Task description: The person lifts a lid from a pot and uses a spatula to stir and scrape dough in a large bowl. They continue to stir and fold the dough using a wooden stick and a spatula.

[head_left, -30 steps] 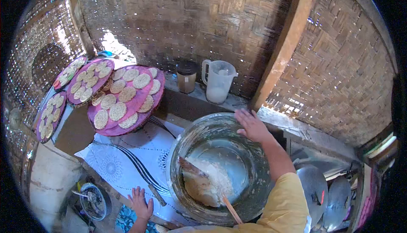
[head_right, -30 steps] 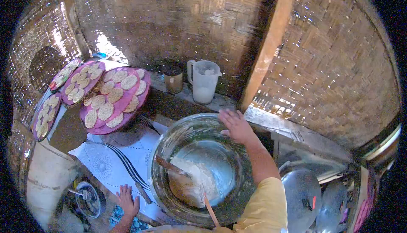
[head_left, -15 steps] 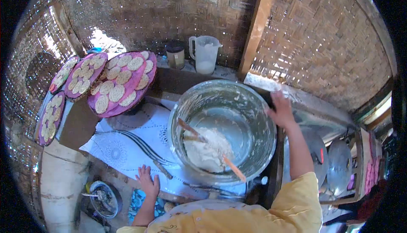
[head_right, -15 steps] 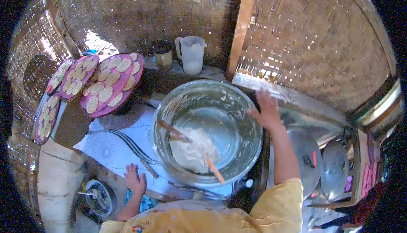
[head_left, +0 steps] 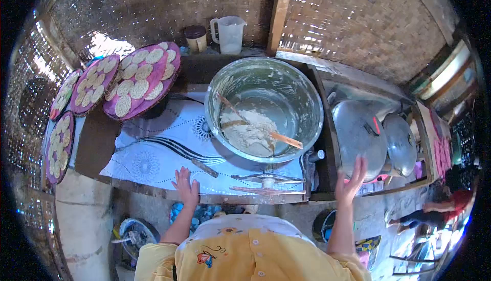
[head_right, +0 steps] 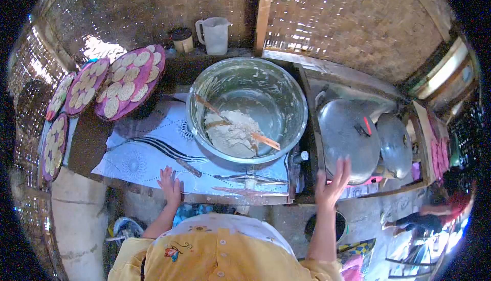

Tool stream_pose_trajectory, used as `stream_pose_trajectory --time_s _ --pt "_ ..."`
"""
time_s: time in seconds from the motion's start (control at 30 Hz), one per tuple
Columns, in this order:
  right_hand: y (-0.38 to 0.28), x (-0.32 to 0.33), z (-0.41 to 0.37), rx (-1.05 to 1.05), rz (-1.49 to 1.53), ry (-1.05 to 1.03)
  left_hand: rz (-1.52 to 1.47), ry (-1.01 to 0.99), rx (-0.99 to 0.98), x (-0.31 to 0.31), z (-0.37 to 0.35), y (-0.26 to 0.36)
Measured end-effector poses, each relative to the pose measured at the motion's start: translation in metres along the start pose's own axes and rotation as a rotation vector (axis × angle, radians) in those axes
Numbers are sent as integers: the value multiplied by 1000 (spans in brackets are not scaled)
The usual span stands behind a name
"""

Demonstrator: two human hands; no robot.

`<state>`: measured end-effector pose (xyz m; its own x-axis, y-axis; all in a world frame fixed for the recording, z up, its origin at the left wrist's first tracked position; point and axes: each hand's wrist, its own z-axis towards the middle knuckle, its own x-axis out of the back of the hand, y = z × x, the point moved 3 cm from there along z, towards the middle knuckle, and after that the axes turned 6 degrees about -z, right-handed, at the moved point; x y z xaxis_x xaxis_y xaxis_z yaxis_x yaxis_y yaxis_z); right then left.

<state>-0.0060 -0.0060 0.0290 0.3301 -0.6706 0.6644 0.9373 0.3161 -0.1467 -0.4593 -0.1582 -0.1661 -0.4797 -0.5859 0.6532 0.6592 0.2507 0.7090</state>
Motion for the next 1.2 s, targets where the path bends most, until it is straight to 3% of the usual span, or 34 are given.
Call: stream_pose_trajectory --time_s 0.13,0.3,0.37,0.4,0.47,0.57,0.77,1.07,1.1,1.17,1.2 --pt "-31 35 -132 -6 -108 -161 72 -92 -154 25 1 -1" --pt "-65 72 -273 -25 -376 -633 158 -183 -272 24 0 -18" --pt "-41 82 -353 -370 -231 -946 159 -207 -280 21 -1 -20" --pt "-6 73 -426 -640 -164 -1315 157 -200 -280 20 -2 -20" --pt "-9 85 -441 -986 -116 -1607 157 -189 -286 21 -1 -19" --pt "-25 92 -426 -1145 -7 -1565 144 -105 -267 21 1 -24" --pt "-49 84 -382 -1184 244 -1436 125 -3 -169 5 8 -23" --pt "-47 93 -266 -1235 640 -1580 212 169 137 -5 49 -35" --pt "-36 96 -238 -1161 640 -1517 236 179 176 -3 51 -38" --pt "-10 100 -148 -605 303 -1053 325 214 231 -7 55 -42" --pt "-3 94 -106 -726 484 -884 365 232 257 -10 58 -43"
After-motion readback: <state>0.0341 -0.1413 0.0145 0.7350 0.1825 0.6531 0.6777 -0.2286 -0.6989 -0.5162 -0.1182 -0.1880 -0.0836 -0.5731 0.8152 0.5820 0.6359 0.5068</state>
